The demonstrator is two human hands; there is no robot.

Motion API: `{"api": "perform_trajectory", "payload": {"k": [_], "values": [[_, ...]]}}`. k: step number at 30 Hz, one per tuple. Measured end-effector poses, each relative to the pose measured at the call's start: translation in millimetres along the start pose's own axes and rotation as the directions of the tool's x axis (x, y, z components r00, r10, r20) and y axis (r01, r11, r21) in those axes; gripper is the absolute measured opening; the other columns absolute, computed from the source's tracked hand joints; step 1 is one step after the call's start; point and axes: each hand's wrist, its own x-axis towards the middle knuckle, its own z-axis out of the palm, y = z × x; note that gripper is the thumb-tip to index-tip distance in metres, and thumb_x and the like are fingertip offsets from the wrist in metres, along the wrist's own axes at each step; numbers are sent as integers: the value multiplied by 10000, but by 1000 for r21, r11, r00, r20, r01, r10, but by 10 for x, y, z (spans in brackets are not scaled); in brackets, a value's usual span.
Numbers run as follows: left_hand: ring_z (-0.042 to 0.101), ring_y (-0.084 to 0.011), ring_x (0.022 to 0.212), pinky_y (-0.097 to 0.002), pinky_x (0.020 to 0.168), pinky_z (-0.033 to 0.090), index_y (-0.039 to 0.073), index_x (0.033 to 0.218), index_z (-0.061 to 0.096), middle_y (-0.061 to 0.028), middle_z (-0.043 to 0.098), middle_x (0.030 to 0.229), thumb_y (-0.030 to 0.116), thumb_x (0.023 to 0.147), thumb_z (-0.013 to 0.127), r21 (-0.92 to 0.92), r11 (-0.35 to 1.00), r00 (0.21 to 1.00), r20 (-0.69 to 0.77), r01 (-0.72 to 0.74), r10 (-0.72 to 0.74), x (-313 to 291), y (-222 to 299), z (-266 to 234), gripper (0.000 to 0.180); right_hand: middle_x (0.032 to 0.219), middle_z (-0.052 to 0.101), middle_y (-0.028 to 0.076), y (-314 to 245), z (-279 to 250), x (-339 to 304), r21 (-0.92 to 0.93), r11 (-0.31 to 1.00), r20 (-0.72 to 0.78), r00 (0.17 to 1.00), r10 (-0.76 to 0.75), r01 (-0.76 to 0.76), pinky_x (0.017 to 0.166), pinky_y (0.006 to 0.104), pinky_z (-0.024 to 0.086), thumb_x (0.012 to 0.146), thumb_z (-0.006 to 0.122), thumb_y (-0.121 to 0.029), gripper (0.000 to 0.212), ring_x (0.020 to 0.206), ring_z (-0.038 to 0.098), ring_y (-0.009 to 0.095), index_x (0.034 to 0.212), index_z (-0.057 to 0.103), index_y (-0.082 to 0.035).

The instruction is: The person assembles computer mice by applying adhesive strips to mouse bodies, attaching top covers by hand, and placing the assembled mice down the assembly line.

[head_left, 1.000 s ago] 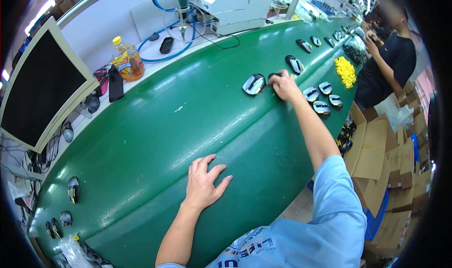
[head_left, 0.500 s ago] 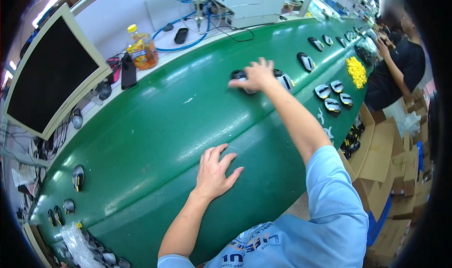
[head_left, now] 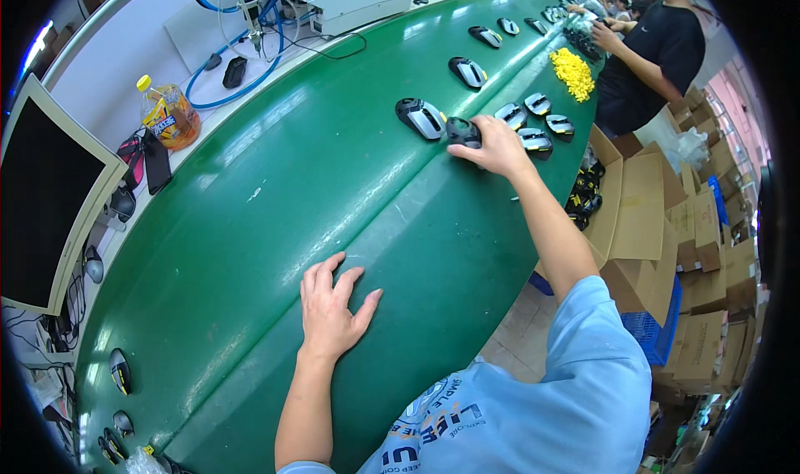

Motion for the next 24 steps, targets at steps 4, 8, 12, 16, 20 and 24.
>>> {"api": "perform_trajectory", "payload": {"k": [4,8,12,16,20,24], "values": [[560,-396,1277,-519,1092,468,76,1157,759,-185,631,1395,296,820,895,3,1000,1000,-16,9,-9,-33,-16,-6,425,1320,708,218,119,49,-43,-180,984,13,1000,12,-10,1067,519,519,755,816,-768,983,1222,644,439,1388,680,-27],[558,-407,1275,-524,1084,474,58,1191,734,-188,630,1398,270,820,893,-11,1000,1000,12,-12,12,-37,35,16,456,1471,622,272,-226,287,230,245,953,-226,966,-123,179,1179,508,439,882,819,-599,901,1365,580,451,1518,565,-14],[546,-419,1313,-516,1111,458,24,1303,644,-233,582,1445,151,816,863,-70,996,997,-56,48,-52,-122,14,-16,548,1355,638,277,-711,706,520,151,980,-12,991,-131,131,1095,540,510,911,822,-406,750,1289,591,463,1546,533,-129],[507,-347,1425,-471,1171,414,65,1384,529,-233,442,1612,136,814,815,-471,876,967,-158,103,-199,-102,141,-258,641,1401,651,258,-579,479,395,270,928,-207,957,-203,255,1109,485,511,926,811,-357,734,1280,631,426,1531,529,-51],[528,-418,1391,-546,1127,463,240,1325,535,-264,388,1657,482,795,938,-867,489,988,-143,-94,-64,214,1095,-1010,708,1418,673,204,48,-182,-312,323,931,-372,927,-43,172,1085,394,518,932,844,-320,711,1249,676,292,1493,573,23],[574,-394,1332,-531,1062,525,360,1590,470,-288,344,1697,678,940,737,-980,166,771,-24,107,-636,516,1649,-1343,771,1509,610,278,1356,-49,-973,471,879,-377,883,279,-77,1163,449,468,969,810,-405,869,1381,622,353,1600,418,46]]}}
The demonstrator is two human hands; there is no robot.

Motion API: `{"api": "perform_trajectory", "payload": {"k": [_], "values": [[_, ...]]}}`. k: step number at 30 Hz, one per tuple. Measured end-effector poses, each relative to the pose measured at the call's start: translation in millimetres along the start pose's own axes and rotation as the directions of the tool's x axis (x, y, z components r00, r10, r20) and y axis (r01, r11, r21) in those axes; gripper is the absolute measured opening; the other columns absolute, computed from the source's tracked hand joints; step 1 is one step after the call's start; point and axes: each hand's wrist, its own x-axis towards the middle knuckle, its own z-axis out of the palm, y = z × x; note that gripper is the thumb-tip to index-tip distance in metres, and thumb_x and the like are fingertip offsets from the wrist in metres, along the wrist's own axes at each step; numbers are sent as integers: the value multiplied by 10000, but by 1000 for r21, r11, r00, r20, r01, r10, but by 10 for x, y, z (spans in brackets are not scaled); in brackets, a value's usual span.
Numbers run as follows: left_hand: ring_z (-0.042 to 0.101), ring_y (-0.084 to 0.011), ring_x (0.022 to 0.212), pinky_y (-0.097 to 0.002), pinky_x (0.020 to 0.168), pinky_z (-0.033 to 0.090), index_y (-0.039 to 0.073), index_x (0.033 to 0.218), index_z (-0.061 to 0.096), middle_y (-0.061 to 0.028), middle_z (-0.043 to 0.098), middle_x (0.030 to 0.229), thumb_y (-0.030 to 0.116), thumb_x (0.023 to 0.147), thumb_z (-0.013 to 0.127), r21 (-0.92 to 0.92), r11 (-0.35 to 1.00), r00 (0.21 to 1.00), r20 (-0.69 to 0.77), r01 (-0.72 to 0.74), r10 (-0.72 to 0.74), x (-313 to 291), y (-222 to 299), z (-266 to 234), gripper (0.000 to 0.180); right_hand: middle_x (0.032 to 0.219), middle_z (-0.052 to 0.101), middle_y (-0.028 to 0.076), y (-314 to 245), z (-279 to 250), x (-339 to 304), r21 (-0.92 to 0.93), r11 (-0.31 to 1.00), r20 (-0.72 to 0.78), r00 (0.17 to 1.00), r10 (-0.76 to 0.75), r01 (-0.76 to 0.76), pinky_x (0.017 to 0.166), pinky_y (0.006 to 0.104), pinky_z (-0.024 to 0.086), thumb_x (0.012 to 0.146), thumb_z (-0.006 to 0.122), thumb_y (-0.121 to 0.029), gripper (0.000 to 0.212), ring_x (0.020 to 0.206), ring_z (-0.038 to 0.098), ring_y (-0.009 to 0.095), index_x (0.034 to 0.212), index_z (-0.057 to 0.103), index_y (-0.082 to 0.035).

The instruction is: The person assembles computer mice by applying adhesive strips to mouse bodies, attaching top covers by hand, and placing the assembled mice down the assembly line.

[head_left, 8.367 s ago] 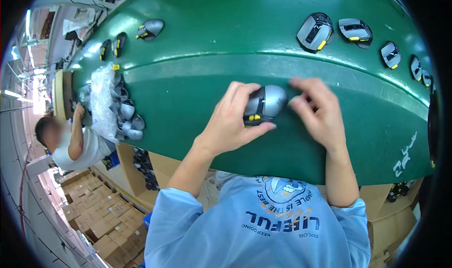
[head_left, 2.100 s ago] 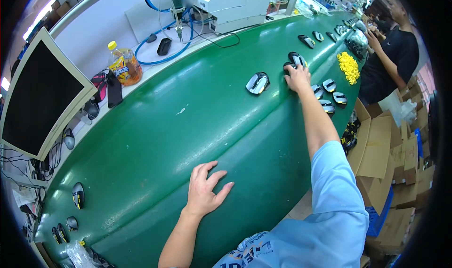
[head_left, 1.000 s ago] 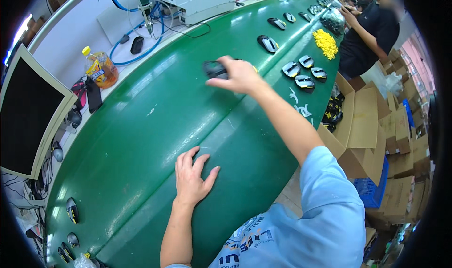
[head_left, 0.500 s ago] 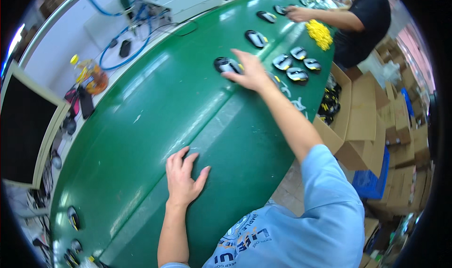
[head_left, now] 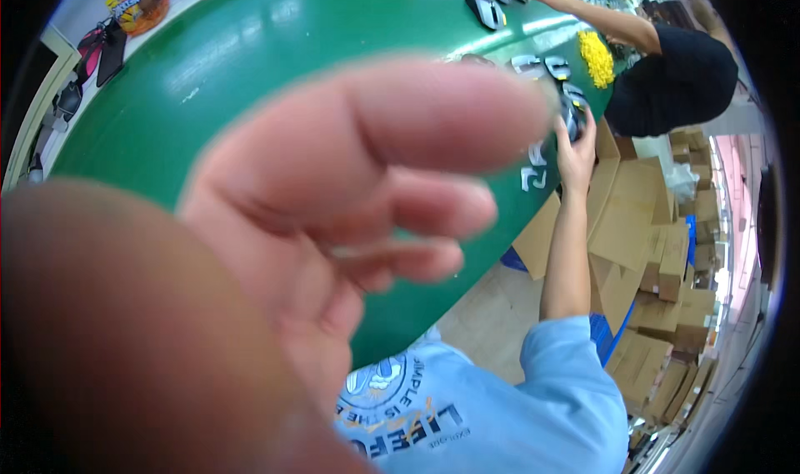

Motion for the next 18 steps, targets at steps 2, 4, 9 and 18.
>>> {"api": "perform_trajectory", "payload": {"k": [2,4,9,18], "values": [[601,-357,1309,-507,1032,541,226,1566,506,-300,419,1646,735,1038,503,132,983,855,517,-126,40,-93,-37,-312,733,1526,592,293,549,-156,-71,-220,966,-62,990,129,-140,1154,465,472,939,809,-505,930,1377,623,397,1612,423,8],[609,-333,1295,-501,1044,536,135,1623,429,-298,419,1644,780,1050,362,251,820,645,517,515,-563,98,272,-576,865,1520,585,318,123,-111,-83,-419,871,-83,966,245,-257,1146,486,476,917,782,-595,963,1379,602,453,1606,447,-12],[538,-344,1417,-524,1162,482,96,1688,291,-298,341,1684,845,1024,291,464,753,541,524,466,-657,-126,247,-520,1001,1434,630,346,621,-192,-8,-519,851,-92,995,33,-76,1134,520,475,894,803,-589,967,1316,624,488,1587,463,-6],[511,-356,1445,-536,1185,460,93,1696,266,-302,323,1691,860,1009,314,249,837,730,411,487,-546,-502,85,-209,1031,1438,612,337,809,-11,-52,-494,868,-97,989,-115,52,1141,523,462,894,814,-602,991,1350,588,470,1592,457,5]]}}
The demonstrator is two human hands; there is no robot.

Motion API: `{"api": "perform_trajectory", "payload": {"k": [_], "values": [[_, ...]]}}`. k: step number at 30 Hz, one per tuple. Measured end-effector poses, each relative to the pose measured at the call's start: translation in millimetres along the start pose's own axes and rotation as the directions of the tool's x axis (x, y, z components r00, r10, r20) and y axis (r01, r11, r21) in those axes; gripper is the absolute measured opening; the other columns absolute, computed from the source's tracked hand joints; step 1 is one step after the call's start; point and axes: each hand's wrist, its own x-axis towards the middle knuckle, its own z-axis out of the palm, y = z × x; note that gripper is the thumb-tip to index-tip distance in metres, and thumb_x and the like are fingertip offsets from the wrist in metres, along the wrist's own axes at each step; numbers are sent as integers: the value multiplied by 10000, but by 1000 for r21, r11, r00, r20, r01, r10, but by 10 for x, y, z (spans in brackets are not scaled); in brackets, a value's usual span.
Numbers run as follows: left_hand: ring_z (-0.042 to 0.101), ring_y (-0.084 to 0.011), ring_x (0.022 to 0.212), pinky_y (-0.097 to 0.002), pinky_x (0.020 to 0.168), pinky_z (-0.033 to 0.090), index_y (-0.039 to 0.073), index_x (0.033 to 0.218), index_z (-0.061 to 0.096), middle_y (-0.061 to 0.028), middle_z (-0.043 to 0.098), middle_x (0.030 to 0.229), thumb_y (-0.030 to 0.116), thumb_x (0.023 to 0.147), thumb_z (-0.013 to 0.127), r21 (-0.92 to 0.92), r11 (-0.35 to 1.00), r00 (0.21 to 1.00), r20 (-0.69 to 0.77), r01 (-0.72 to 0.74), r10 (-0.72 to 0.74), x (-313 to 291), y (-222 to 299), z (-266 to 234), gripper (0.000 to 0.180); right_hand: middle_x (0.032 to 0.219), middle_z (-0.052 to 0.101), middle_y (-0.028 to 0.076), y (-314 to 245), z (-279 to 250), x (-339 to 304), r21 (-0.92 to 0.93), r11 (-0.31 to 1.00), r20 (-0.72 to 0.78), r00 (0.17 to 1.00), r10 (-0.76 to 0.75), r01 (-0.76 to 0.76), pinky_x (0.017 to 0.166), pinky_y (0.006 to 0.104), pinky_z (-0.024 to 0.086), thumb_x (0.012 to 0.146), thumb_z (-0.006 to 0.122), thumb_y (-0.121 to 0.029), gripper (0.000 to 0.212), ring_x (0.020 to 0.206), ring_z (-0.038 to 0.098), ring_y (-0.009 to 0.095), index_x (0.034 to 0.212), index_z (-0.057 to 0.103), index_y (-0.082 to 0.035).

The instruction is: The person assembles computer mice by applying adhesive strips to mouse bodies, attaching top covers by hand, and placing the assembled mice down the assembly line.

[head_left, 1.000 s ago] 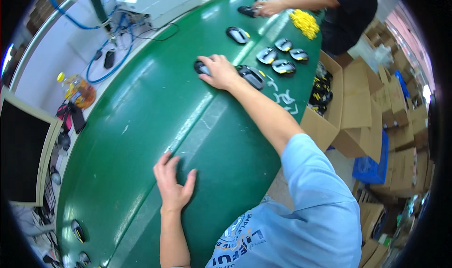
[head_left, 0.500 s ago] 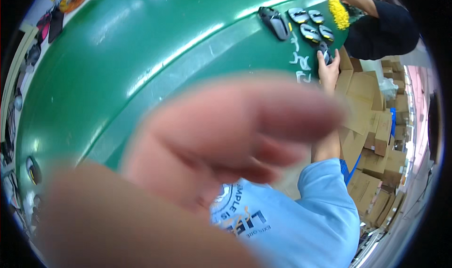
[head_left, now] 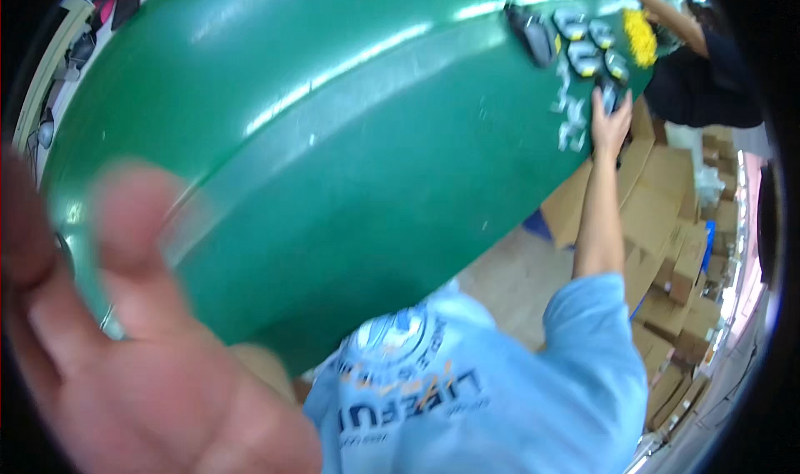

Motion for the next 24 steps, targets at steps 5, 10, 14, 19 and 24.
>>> {"api": "perform_trajectory", "payload": {"k": [5,10,14,19,24], "values": [[496,-363,1460,-542,1197,447,92,1700,252,-304,314,1696,868,1000,326,-112,991,993,-106,-73,61,375,33,13,1048,1466,606,323,-133,-124,42,-42,991,51,991,128,-126,1148,498,465,909,801,-613,999,1356,602,448,1608,443,5],[481,-370,1475,-549,1210,434,90,1704,239,-306,304,1700,877,992,339,-225,945,959,-207,-237,191,200,-22,-144,1066,1493,579,340,-68,32,-108,-17,994,63,992,106,-105,1151,514,463,917,803,-593,997,1357,601,466,1608,427,19],[469,-375,1488,-554,1220,424,89,1707,228,-308,296,1703,883,985,349,-285,905,934,-260,-317,246,-112,-76,-260,1081,1505,574,330,-80,-145,-75,-2,997,69,995,72,-72,1160,504,460,915,819,-557,995,1386,584,448,1624,410,9],[454,-382,1503,-560,1232,411,88,1711,214,-310,286,1708,892,976,362,-351,803,857,-381,-481,347,154,42,-433,1100,1502,567,344,-126,44,-91,81,995,97,994,51,-59,1169,529,435,896,825,-562,1013,1383,558,493,1629,398,-9],[439,-389,1518,-567,1245,399,86,1715,201,-312,276,1712,900,968,375,-324,727,758,-515,-605,401,286,111,-253,1119,1528,529,350,-386,134,220,48,995,-41,995,88,-86,1167,533,434,881,790,-691,1074,1415,525,488,1598,431,24]]}}
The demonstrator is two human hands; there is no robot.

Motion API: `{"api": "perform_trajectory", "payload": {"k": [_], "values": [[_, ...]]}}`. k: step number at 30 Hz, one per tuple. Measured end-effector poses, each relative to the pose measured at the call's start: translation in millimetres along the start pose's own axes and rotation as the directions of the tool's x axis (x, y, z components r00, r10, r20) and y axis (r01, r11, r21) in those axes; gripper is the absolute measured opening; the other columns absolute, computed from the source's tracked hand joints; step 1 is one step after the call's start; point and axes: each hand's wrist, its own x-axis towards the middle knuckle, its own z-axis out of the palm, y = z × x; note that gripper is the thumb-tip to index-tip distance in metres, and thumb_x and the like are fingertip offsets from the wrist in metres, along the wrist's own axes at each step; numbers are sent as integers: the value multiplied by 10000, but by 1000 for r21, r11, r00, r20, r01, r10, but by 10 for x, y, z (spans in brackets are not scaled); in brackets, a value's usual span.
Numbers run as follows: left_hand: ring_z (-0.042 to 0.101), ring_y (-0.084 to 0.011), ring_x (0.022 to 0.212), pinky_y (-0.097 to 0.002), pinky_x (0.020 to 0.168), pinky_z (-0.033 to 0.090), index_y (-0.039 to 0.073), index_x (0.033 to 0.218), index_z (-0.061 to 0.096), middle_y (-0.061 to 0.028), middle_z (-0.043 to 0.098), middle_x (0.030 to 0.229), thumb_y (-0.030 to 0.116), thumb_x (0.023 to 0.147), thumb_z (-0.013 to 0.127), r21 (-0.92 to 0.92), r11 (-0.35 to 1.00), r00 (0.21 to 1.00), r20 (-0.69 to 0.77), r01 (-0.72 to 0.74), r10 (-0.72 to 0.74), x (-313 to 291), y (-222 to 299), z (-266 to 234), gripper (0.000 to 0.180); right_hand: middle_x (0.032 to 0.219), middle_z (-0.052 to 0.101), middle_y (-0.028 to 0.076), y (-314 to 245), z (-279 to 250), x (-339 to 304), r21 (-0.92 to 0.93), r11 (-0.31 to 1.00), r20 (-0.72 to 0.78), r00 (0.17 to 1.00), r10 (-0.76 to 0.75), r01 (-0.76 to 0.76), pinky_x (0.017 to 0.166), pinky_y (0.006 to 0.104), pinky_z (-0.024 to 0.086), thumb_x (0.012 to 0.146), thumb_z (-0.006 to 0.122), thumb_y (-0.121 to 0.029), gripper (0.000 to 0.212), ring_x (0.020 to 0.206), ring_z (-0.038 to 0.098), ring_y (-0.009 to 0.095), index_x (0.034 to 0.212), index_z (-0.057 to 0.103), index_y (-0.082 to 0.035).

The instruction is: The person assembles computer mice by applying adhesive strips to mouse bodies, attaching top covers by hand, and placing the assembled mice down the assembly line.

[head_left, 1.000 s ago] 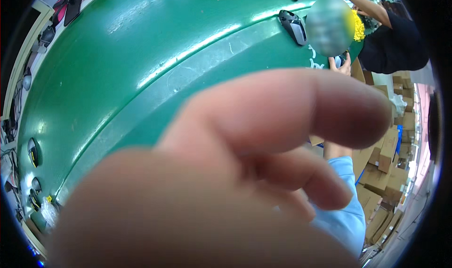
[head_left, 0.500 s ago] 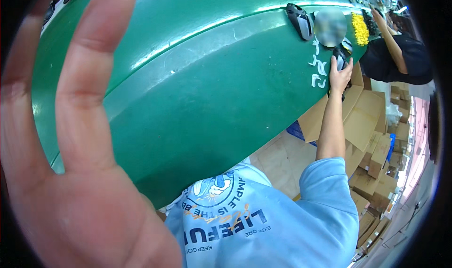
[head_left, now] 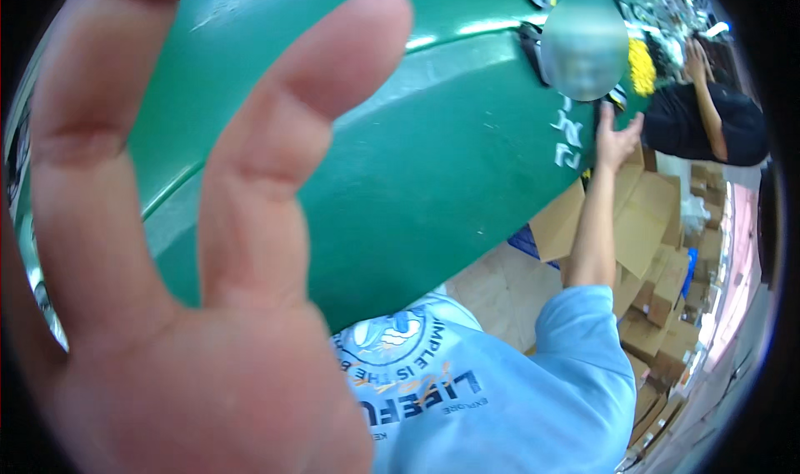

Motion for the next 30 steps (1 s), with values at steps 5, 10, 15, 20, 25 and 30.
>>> {"api": "perform_trajectory", "payload": {"k": [5,10,15,20,25,30], "values": [[335,-444,1585,-603,1297,309,73,1716,195,-335,246,1721,917,845,608,214,642,642,519,-736,564,-31,-61,-649,1281,1413,653,254,-669,-112,505,414,903,101,981,-165,109,1080,480,503,952,833,-417,737,1268,648,394,1485,581,24],[471,-366,1476,-509,1206,392,-10,1660,290,-270,350,1697,372,898,780,825,477,894,75,-304,441,-426,-89,-1568,983,1430,658,261,-1889,691,586,354,876,254,868,-427,327,1112,497,483,927,802,-461,767,1301,626,444,1516,555,-36],[577,-303,1318,-433,1124,453,-41,1518,461,-207,528,1551,280,1001,698,879,474,932,-126,-53,339,-1097,-270,-2436,653,1536,573,273,-2138,1233,845,-78,989,555,830,-63,127,1187,565,412,904,776,-600,988,1396,540,507,1692,351,-184],[658,-296,1171,-394,1026,508,-47,1238,669,-177,714,1279,372,1036,669,806,573,979,41,-150,200,-878,-12,-2235,465,1421,674,254,-2211,1083,1094,-2,984,599,788,-143,179,1116,542,502,910,778,-546,894,1303,651,453,1637,443,-147],[701,-397,1088,-475,955,568,-66,1205,727,-217,752,1223,380,878,853,705,364,739,671,-609,-65,-242,-104,-1445,567,1332,723,218,-3088,-249,-61,749,582,213,716,-665,317,1030,476,548,804,889,-458,784,1176,707,400,1409,650,-20],[510,-479,1354,-552,1160,413,-119,1541,457,-331,541,1495,347,893,858,837,12,818,538,-547,-204,79,-930,-1393,893,1456,610,240,-3056,-1216,-1710,754,628,451,543,-708,193,1034,510,507,793,907,-380,860,1178,642,416,1520,576,-61]]}}
